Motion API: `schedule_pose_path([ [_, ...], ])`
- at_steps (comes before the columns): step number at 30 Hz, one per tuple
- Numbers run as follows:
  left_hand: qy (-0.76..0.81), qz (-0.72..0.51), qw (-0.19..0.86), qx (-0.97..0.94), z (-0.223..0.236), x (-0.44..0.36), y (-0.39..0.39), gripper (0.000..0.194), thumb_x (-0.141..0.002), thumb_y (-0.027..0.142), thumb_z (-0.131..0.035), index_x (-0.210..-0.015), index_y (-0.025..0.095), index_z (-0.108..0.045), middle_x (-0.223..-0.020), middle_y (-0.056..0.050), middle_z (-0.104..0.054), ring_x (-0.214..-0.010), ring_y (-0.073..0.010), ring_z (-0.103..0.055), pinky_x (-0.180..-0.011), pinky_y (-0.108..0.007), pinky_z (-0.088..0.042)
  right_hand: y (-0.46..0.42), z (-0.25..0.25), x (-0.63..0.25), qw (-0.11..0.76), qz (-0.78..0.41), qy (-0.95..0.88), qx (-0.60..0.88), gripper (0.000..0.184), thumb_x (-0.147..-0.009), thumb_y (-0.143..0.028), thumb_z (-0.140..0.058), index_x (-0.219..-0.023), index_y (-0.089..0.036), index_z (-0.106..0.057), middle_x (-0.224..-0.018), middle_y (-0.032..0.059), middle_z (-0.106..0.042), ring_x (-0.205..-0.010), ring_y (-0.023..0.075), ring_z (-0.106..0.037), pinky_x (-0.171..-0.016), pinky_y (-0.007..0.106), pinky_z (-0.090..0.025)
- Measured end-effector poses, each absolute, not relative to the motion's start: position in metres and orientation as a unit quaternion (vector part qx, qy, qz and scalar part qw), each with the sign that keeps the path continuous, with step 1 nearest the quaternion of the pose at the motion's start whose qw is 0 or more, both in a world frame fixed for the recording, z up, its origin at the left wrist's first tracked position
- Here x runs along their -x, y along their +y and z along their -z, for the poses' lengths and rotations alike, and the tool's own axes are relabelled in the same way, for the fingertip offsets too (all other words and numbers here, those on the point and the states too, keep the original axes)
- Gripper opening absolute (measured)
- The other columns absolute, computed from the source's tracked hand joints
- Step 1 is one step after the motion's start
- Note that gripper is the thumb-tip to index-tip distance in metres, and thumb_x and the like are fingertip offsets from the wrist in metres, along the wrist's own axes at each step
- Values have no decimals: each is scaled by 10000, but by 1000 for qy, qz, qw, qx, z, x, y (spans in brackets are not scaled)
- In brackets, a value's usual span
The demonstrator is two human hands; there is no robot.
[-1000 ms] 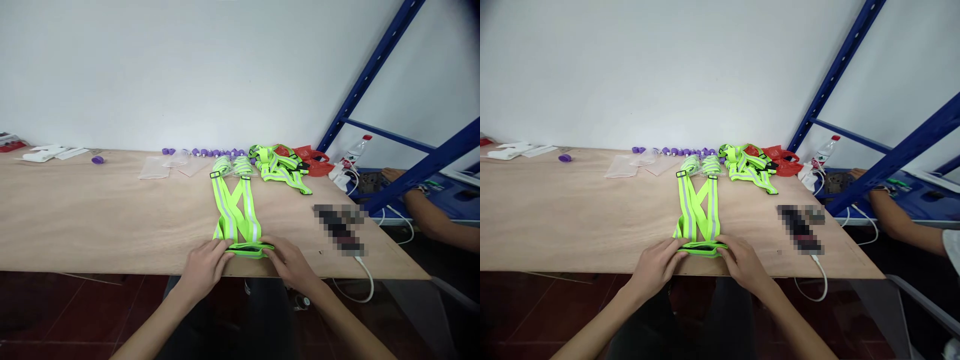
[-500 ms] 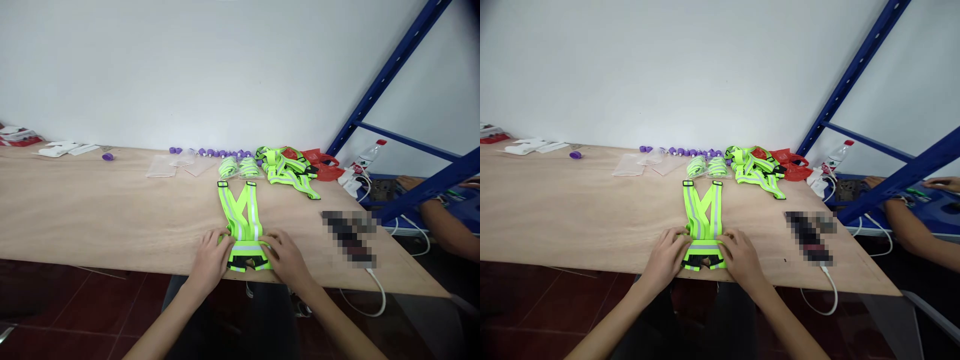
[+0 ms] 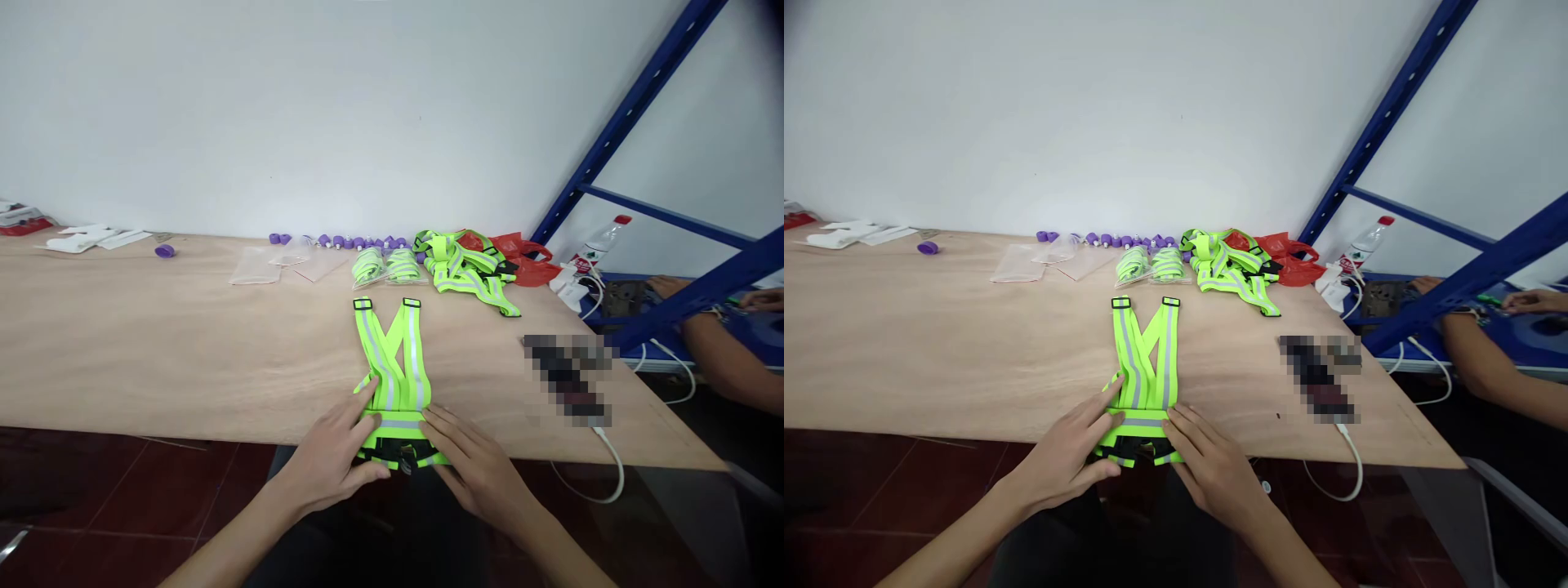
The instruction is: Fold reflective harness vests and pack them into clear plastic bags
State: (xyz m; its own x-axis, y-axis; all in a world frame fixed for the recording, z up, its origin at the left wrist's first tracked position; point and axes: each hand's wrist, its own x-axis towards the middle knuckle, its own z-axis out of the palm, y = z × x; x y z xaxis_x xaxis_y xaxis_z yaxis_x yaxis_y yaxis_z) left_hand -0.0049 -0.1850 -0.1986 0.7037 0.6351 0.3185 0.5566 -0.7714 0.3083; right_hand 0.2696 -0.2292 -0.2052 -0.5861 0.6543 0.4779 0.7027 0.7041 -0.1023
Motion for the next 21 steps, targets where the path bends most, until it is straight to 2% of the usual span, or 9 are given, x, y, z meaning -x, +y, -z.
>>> schedule_pose_path([
  [2, 320, -202, 93, -921, 198, 3, -185, 700, -806, 762, -558, -1148, 153, -594, -1627, -223, -226, -1492, -394, -263, -1083, -511, -472, -229, 205, -270, 257, 48, -890, 375, 413, -947, -92, -487, -1348, -139, -575, -1299, 135, -658, -1265, 258, -590, -1059, 421, -545],
  [4, 312, -198, 93, -924, 197, 2, -185, 730, -756, 770, -614, -1143, 151, -585, -1624, -239, -219, -1501, -401, -229, -1096, -522, -455, -227, 204, -271, 269, 38, -889, 369, 419, -931, -78, -476, -1329, -149, -590, -1240, 130, -680, -1235, 253, -606, -1051, 418, -550],
  [7, 316, -195, 102, -923, 197, 1, -186, 539, -841, 618, -664, -1131, 174, -569, -1623, -227, -234, -1446, -376, -374, -1046, -488, -503, -222, 201, -272, 281, 24, -887, 366, 406, -906, -63, -468, -1270, -156, -621, -1219, 137, -676, -1276, 261, -573, -1051, 433, -544],
  [10, 335, -184, 120, -916, 198, 2, -186, 333, -919, 486, -624, -1077, 200, -563, -1628, -199, -245, -1237, -327, -604, -881, -413, -584, -218, 201, -274, 270, 16, -890, 368, 345, -913, -74, -480, -1212, -149, -635, -1341, 157, -616, -1392, 279, -460, -1078, 453, -515],
  [12, 335, -179, 117, -918, 199, 3, -184, 280, -947, 458, -587, -1059, 203, -562, -1603, -190, -314, -1208, -319, -620, -861, -394, -582, -216, 202, -276, 261, 1, -894, 365, 302, -935, -111, -508, -1212, -141, -626, -1390, 160, -589, -1433, 287, -404, -1100, 468, -489],
  [14, 323, -182, 104, -923, 197, 2, -181, 257, -966, 447, -559, -1052, 204, -566, -1549, -178, -416, -1257, -328, -584, -908, -401, -560, -212, 202, -277, 268, -33, -894, 358, 269, -967, -174, -530, -1221, -143, -613, -1354, 153, -619, -1410, 280, -440, -1122, 479, -461],
  [16, 312, -185, 104, -926, 193, 0, -177, 235, -984, 440, -528, -1024, 211, -569, -1453, -152, -536, -1213, -310, -608, -896, -389, -551, -207, 200, -277, 287, -81, -886, 356, 246, -998, -237, -525, -1217, -165, -611, -1275, 128, -668, -1320, 250, -540, -1145, 478, -427],
  [18, 315, -176, 122, -925, 186, -4, -171, 231, -1007, 430, -476, -977, 222, -572, -1262, -106, -666, -1053, -272, -667, -807, -351, -544, -201, 197, -275, 302, -129, -870, 367, 213, -1017, -277, -511, -1178, -192, -622, -1173, 92, -709, -1184, 214, -628, -1146, 457, -417],
  [21, 355, -160, 153, -909, 176, -9, -160, 313, -1027, 452, -415, -918, 224, -600, -904, -42, -725, -812, -233, -686, -673, -294, -484, -190, 191, -268, 320, -165, -843, 401, 210, -1036, -332, -474, -999, -204, -637, -957, 50, -714, -951, 191, -657, -971, 388, -521],
])
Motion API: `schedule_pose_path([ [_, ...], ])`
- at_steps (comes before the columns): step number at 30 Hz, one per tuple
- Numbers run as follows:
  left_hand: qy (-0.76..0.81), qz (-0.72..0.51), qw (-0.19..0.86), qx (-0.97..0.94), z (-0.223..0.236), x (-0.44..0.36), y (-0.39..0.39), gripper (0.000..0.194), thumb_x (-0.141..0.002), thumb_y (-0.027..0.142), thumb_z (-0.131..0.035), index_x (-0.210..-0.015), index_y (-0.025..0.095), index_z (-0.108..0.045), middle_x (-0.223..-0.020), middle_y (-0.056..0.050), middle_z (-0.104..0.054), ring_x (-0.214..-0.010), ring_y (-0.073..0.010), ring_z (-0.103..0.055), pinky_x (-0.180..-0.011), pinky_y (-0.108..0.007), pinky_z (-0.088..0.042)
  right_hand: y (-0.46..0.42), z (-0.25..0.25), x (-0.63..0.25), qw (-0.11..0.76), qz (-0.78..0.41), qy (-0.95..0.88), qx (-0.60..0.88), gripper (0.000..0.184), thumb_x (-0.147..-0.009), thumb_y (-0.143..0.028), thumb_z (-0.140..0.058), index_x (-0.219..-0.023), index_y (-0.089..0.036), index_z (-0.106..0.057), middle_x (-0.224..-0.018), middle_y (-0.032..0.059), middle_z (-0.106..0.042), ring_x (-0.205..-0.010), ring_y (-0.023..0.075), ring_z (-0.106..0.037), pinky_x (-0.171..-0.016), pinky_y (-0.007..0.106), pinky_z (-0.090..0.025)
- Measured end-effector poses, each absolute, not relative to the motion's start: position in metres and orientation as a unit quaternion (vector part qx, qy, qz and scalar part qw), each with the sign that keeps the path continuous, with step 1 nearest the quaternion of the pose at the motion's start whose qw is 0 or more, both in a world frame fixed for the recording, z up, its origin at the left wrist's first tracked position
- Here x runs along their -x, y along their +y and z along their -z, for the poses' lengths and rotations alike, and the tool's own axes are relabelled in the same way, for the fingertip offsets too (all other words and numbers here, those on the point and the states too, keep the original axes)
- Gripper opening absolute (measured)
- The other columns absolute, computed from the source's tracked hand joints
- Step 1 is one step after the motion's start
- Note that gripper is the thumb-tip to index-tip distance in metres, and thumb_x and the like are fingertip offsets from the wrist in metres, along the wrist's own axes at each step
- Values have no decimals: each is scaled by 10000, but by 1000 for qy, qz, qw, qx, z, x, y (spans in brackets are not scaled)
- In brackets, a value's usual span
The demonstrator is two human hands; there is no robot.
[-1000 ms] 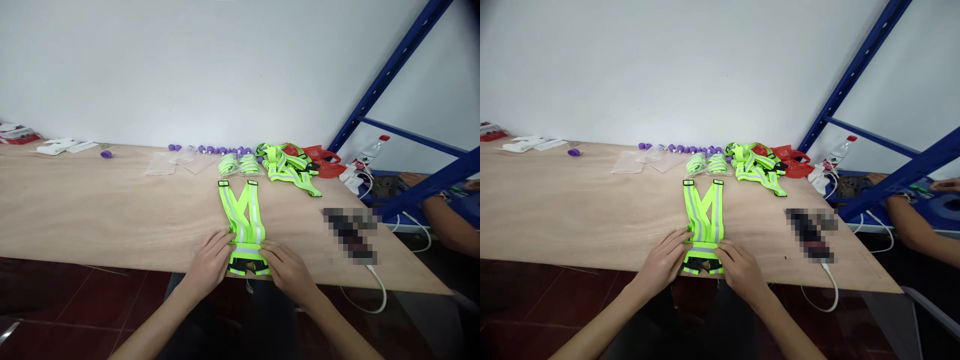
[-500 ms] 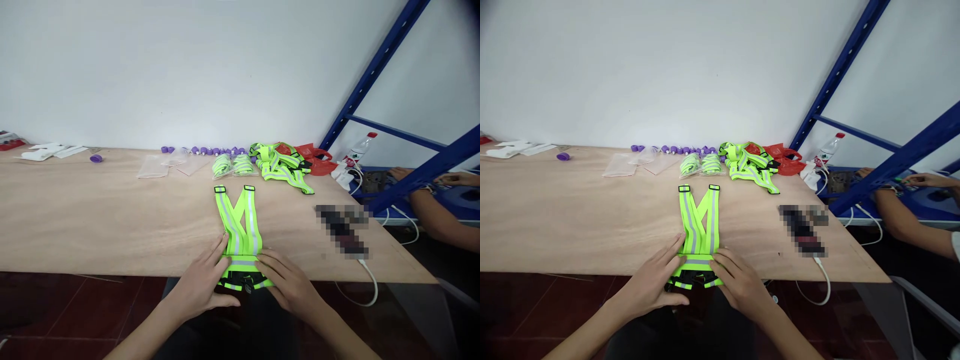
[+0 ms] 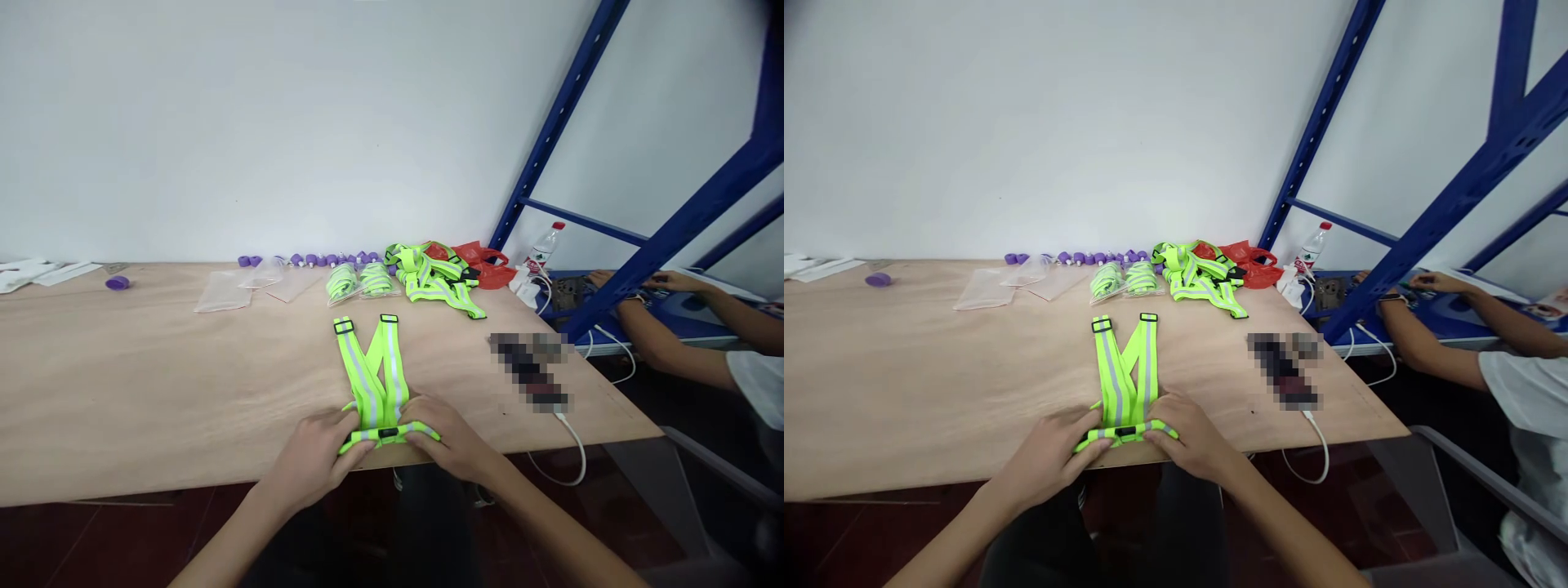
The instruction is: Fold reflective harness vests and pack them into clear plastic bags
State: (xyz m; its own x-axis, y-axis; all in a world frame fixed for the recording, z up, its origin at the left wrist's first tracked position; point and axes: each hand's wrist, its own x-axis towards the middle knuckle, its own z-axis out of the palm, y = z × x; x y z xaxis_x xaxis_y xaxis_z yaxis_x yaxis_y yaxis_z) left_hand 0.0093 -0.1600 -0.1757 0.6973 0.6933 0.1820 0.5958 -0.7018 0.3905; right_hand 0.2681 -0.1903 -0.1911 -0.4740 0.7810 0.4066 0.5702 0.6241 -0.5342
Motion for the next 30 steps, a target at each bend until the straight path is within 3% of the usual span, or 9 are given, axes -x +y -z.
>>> schedule_pose_path([
  [3, 402, -161, 184, -883, 170, -13, -147, 387, -1017, 507, -427, -922, 215, -663, -768, -31, -720, -699, -224, -687, -619, -272, -429, -179, 188, -262, 342, -172, -816, 432, 338, -1053, -372, -417, -808, -203, -577, -830, 38, -642, -829, 186, -598, -785, 333, -528],
  [11, 434, -204, 265, -837, 170, -26, -127, 300, -986, 455, -523, -1050, 215, -691, -861, -44, -748, -775, -234, -700, -666, -263, -459, -165, 191, -259, 349, -187, -779, 486, 382, -1053, -369, -401, -738, -200, -536, -869, 43, -595, -866, 198, -574, -783, 330, -490],
  [15, 436, -205, 237, -843, 175, -32, -122, 284, -989, 428, -530, -1100, 213, -677, -915, -61, -715, -827, -239, -702, -732, -291, -502, -164, 199, -264, 312, -129, -776, 532, 372, -1039, -348, -422, -731, -200, -571, -850, 46, -607, -844, 214, -575, -768, 356, -465],
  [19, 429, -199, 165, -865, 186, -32, -118, 288, -994, 411, -523, -949, 189, -701, -1036, -88, -648, -881, -218, -689, -793, -320, -535, -167, 205, -263, 282, -39, -762, 582, 181, -987, -328, -547, -900, -196, -635, -925, 65, -634, -888, 241, -596, -762, 371, -475],
  [21, 410, -217, 127, -877, 193, -31, -118, 281, -994, 401, -524, -916, 185, -686, -1133, -107, -641, -1032, -249, -664, -866, -366, -547, -168, 206, -258, 293, 21, -766, 572, 122, -971, -286, -579, -1022, -193, -639, -988, 81, -650, -924, 244, -606, -782, 370, -488],
  [23, 382, -245, 99, -885, 199, -31, -118, 258, -1003, 382, -509, -1016, 187, -677, -1328, -125, -592, -1271, -294, -554, -996, -437, -518, -169, 207, -251, 305, 98, -789, 525, 133, -977, -186, -532, -1040, -193, -649, -1065, 103, -660, -992, 246, -606, -862, 383, -487],
  [25, 352, -257, 91, -896, 204, -32, -117, 303, -1027, 352, -456, -1234, 206, -622, -1486, -111, -501, -1420, -295, -419, -1112, -490, -443, -170, 207, -245, 311, 153, -812, 470, 223, -970, -90, -465, -992, -185, -665, -1092, 111, -667, -1041, 239, -601, -965, 406, -463],
  [27, 321, -245, 111, -908, 206, -34, -117, 381, -1052, 309, -385, -1406, 245, -511, -1520, -72, -486, -1440, -249, -408, -1182, -491, -375, -172, 207, -241, 301, 152, -835, 436, 276, -961, -48, -429, -996, -174, -673, -1038, 100, -682, -1005, 214, -613, -998, 391, -463],
  [30, 301, -213, 151, -917, 208, -34, -116, 440, -1065, 245, -308, -1490, 268, -420, -1468, -33, -554, -1365, -182, -511, -1221, -456, -332, -181, 208, -236, 260, 110, -853, 440, 329, -967, -66, -422, -1199, -146, -641, -1075, 110, -690, -1044, 217, -622, -999, 377, -491],
])
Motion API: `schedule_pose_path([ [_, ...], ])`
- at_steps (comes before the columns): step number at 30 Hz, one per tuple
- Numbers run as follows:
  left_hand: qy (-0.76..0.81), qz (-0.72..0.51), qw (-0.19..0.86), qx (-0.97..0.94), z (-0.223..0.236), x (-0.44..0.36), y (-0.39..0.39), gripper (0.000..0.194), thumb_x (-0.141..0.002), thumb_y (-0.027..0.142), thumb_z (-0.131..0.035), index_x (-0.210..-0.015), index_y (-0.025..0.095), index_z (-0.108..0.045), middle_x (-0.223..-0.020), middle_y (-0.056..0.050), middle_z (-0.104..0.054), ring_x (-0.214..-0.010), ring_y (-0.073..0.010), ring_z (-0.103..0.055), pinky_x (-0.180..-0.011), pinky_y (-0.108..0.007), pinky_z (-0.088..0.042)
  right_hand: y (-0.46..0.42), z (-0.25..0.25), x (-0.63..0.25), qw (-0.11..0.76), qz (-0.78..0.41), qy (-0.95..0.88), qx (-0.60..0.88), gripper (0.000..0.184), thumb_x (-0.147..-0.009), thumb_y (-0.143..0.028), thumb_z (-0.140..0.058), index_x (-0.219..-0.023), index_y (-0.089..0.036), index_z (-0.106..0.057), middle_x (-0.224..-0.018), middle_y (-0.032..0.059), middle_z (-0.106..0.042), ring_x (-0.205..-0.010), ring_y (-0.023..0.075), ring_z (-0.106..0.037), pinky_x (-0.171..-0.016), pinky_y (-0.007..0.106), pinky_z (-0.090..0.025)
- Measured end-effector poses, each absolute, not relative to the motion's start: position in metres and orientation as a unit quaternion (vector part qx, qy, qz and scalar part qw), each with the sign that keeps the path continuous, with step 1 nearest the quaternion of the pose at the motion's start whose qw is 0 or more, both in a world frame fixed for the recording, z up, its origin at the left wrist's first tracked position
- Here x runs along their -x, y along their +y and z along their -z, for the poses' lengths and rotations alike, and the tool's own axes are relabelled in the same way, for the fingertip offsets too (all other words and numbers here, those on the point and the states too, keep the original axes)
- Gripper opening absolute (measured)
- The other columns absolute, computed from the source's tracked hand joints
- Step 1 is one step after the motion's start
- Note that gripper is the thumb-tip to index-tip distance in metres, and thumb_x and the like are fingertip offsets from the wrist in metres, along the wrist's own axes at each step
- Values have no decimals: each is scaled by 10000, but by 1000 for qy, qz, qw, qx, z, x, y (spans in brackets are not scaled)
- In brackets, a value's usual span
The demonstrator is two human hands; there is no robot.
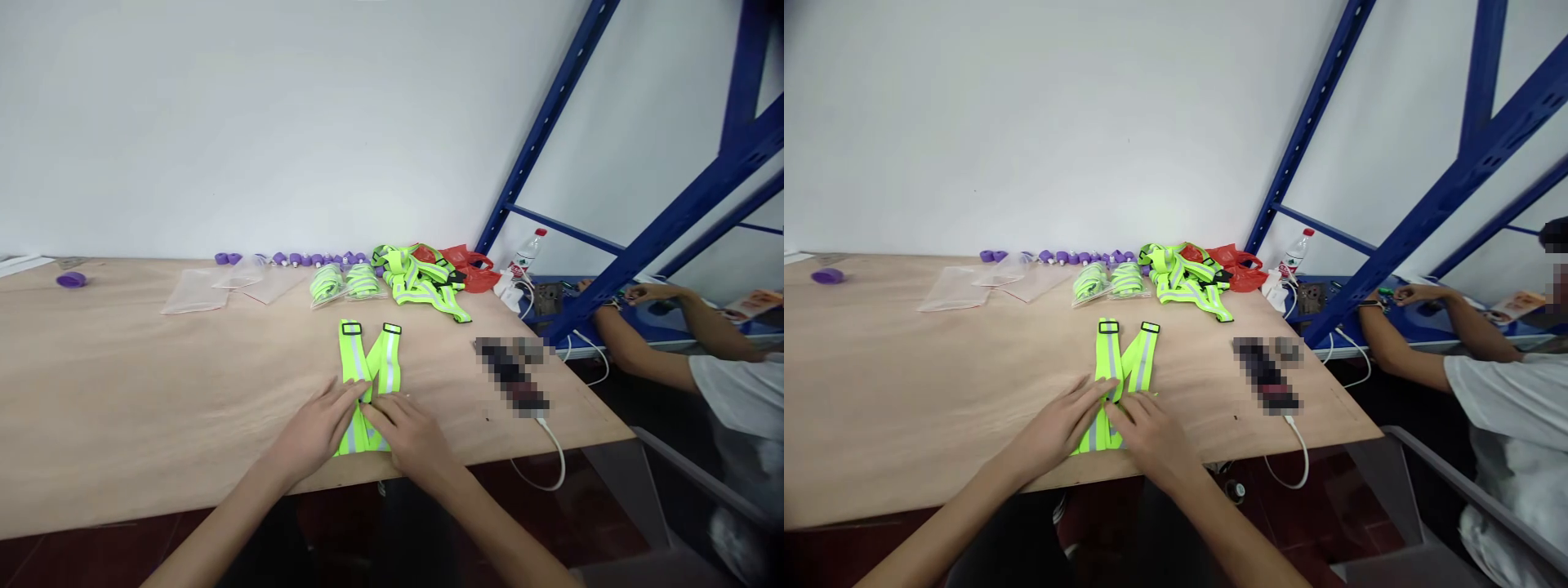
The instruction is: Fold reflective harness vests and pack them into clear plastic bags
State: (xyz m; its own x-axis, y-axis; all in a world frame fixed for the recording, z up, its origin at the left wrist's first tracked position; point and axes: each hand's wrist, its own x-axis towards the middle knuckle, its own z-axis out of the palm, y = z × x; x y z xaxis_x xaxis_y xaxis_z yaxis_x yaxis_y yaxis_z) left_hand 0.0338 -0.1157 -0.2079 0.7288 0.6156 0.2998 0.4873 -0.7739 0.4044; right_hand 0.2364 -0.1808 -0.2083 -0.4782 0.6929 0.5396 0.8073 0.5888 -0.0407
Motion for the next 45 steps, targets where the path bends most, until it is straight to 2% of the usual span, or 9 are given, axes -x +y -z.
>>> schedule_pose_path([
  [2, 307, -193, 151, -919, 208, -33, -116, 453, -1065, 235, -289, -1500, 257, -414, -1466, -34, -554, -1359, -176, -518, -1230, -470, -312, -189, 210, -234, 234, 82, -851, 463, 372, -982, -149, -464, -1338, -137, -572, -1263, 154, -637, -1210, 267, -564, -1057, 440, -468],
  [5, 321, -162, 125, -925, 206, -31, -118, 435, -1065, 302, -320, -1465, 239, -480, -1475, -39, -541, -1387, -207, -488, -1227, -521, -294, -198, 210, -232, 218, 22, -846, 486, 410, -985, -296, -541, -1370, -154, -550, -1429, 177, -527, -1341, 313, -461, -1114, 508, -421],
  [10, 354, -139, 78, -922, 201, -29, -121, 467, -1043, 425, -380, -1447, 236, -518, -1479, -39, -533, -1393, -272, -477, -1200, -585, -302, -198, 203, -237, 209, -54, -854, 472, 405, -1013, -335, -507, -1378, -166, -545, -1422, 157, -533, -1352, 289, -438, -1155, 499, -372],
  [18, 394, -138, 49, -907, 201, -29, -119, 470, -1024, 464, -402, -1398, 232, -569, -1431, -36, -587, -1356, -308, -507, -1177, -618, -314, -197, 195, -246, 201, -95, -865, 451, 435, -1023, -340, -485, -1430, -189, -502, -1439, 125, -524, -1398, 248, -383, -1203, 451, -286],
  [28, 226, -280, -19, -933, 200, 6, -158, 501, -947, 387, -622, -1412, 219, -540, -1379, -55, -629, -1344, -227, -537, -1132, -351, -458, -207, 183, -249, 185, -148, -859, 453, 388, -1034, -350, -473, -1403, -232, -503, -1468, 72, -529, -1417, 203, -389, -1249, 456, -158],
  [32, 209, -281, -40, -936, 200, 6, -168, 482, -960, 386, -608, -1402, 201, -560, -1346, -55, -653, -1292, -222, -586, -1071, -319, -511, -212, 183, -253, 204, -160, -859, 442, 470, -958, -266, -551, -1404, -137, -476, -1470, 124, -516, -1433, 225, -365, -1248, 454, -207],
  [35, 206, -291, -41, -933, 199, 4, -170, 469, -971, 385, -594, -1397, 191, -566, -1337, -58, -659, -1259, -210, -613, -1065, -295, -510, -220, 189, -256, 218, -136, -864, 433, 409, -924, -225, -566, -1311, -98, -536, -1487, 174, -475, -1450, 257, -339, -1225, 455, -286],
  [41, 199, -300, -2, -933, 197, 0, -177, 429, -990, 255, -547, -1413, 181, -541, -1305, -68, -677, -1230, -203, -629, -1059, -298, -528, -235, 207, -260, 243, -69, -856, 452, 379, -947, -109, -501, -1321, -124, -559, -1357, 171, -566, -1382, 267, -435, -1161, 458, -406],
  [45, 207, -297, 51, -931, 192, -5, -177, 399, -958, 236, -583, -1353, 183, -567, -1227, -91, -709, -1162, -234, -654, -992, -339, -565, -233, 205, -266, 269, -103, -848, 446, 344, -978, -168, -504, -1317, -167, -559, -1332, 140, -603, -1312, 236, -514, -1121, 423, -451],
])
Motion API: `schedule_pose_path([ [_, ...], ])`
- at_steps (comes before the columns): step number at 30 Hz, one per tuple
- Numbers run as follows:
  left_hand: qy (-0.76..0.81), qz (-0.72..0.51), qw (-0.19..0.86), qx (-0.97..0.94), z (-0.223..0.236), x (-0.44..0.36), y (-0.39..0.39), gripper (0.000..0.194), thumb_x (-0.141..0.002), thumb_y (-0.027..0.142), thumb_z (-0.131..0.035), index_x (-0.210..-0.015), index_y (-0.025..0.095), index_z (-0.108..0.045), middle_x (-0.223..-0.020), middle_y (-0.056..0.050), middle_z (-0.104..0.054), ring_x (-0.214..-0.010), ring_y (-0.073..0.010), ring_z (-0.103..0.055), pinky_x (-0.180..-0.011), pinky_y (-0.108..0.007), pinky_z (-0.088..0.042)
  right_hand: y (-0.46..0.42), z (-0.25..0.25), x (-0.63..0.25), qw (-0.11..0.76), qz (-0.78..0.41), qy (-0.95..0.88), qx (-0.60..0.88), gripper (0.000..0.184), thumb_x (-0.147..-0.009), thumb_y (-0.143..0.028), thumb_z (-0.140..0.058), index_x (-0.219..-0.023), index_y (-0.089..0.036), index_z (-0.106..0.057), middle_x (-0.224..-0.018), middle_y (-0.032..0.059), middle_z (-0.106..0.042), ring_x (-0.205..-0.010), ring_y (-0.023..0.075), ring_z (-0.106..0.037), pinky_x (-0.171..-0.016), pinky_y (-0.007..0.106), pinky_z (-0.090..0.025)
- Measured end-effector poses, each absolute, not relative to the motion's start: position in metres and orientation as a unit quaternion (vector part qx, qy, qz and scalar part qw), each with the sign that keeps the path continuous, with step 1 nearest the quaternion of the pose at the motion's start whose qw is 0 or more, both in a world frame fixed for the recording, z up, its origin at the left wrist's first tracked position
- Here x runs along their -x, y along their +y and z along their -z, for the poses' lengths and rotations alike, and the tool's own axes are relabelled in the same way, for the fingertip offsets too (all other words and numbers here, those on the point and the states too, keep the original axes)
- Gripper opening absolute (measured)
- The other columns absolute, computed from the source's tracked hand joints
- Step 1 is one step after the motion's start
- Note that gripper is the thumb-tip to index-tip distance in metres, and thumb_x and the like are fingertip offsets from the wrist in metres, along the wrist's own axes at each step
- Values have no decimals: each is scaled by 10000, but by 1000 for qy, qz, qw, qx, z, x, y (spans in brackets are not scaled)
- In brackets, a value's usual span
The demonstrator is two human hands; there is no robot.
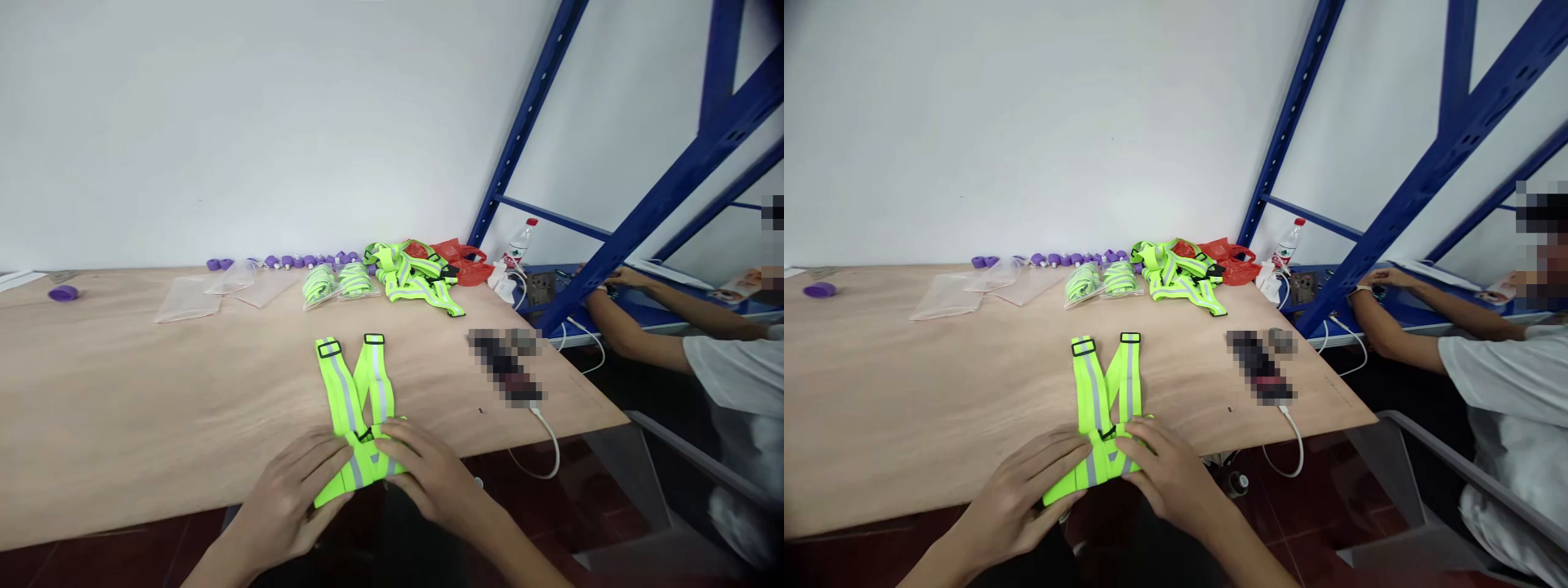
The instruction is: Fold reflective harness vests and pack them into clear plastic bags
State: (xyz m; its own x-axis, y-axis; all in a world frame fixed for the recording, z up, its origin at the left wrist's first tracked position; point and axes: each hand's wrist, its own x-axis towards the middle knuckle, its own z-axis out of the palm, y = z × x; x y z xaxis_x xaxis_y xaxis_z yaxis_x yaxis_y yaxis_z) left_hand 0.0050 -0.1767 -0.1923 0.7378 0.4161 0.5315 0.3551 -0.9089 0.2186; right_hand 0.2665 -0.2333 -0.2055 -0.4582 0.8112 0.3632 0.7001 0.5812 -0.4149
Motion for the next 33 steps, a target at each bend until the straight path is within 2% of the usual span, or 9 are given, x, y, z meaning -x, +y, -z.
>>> schedule_pose_path([
  [4, 238, -280, 96, -925, 184, -17, -164, 259, -1007, 274, -461, -1165, 188, -647, -1057, -93, -739, -975, -236, -687, -862, -372, -566, -221, 195, -268, 298, -164, -818, 465, 300, -1002, -238, -482, -1289, -185, -552, -1270, 128, -645, -1190, 240, -592, -1018, 404, -499],
  [8, 321, -233, 154, -905, 173, -34, -143, 460, -1053, 331, -257, -831, 198, -638, -815, -71, -695, -775, -224, -648, -759, -372, -511, -202, 185, -264, 316, -213, -786, 488, 242, -1006, -263, -447, -1202, -185, -564, -1131, 103, -678, -1020, 235, -631, -882, 369, -508],
  [11, 393, -212, 214, -869, 168, -44, -128, 494, -1059, 382, -235, -720, 209, -550, -716, -42, -639, -698, -215, -616, -694, -340, -468, -184, 184, -259, 314, -231, -764, 515, 193, -1018, -272, -415, -1087, -186, -573, -1015, 65, -669, -913, 212, -618, -802, 332, -491],
  [14, 436, -222, 230, -841, 175, -52, -117, 382, -1061, 362, -277, -827, 210, -538, -776, -30, -637, -708, -205, -613, -670, -313, -458, -166, 191, -252, 303, -176, -762, 545, 187, -995, -223, -408, -890, -188, -559, -906, 50, -619, -852, 202, -576, -772, 321, -468],
  [18, 461, -235, 118, -848, 192, -63, -110, 241, -1038, 295, -380, -927, 182, -562, -982, -103, -637, -908, -260, -611, -779, -374, -481, -151, 204, -246, 260, -62, -777, 569, 205, -953, -174, -452, -779, -185, -559, -859, 64, -585, -879, 223, -546, -823, 351, -447],
  [24, 382, -255, 36, -887, 198, -56, -114, 350, -1049, 335, -404, -844, 175, -639, -853, -81, -659, -839, -233, -629, -765, -373, -516, -155, 206, -244, 266, -30, -770, 579, 149, -963, -209, -484, -1039, -159, -602, -994, 95, -605, -940, 248, -561, -829, 378, -478],
  [27, 336, -285, 49, -896, 197, -46, -125, 350, -1045, 381, -407, -1033, 166, -683, -1050, -115, -707, -987, -249, -656, -902, -417, -532, -160, 210, -241, 290, 9, -766, 574, 183, -977, -262, -504, -1090, -150, -594, -1226, 174, -564, -1150, 305, -529, -944, 469, -476],
  [30, 329, -278, 53, -901, 196, -38, -135, 359, -1029, 374, -432, -1255, 167, -620, -1268, -132, -658, -1182, -281, -607, -1078, -482, -454, -163, 215, -239, 283, 33, -786, 549, 196, -1003, -257, -452, -1067, -153, -606, -1471, 205, -432, -1395, 343, -368, -1091, 563, -386],
  [33, 341, -244, 85, -904, 190, -36, -140, 322, -1015, 332, -447, -1255, 180, -598, -1255, -123, -652, -1161, -277, -604, -1038, -477, -481, -165, 215, -243, 258, -15, -809, 528, 250, -1016, -255, -423, -1169, -137, -582, -1443, 207, -496, -1396, 322, -406, -1116, 578, -383],
])
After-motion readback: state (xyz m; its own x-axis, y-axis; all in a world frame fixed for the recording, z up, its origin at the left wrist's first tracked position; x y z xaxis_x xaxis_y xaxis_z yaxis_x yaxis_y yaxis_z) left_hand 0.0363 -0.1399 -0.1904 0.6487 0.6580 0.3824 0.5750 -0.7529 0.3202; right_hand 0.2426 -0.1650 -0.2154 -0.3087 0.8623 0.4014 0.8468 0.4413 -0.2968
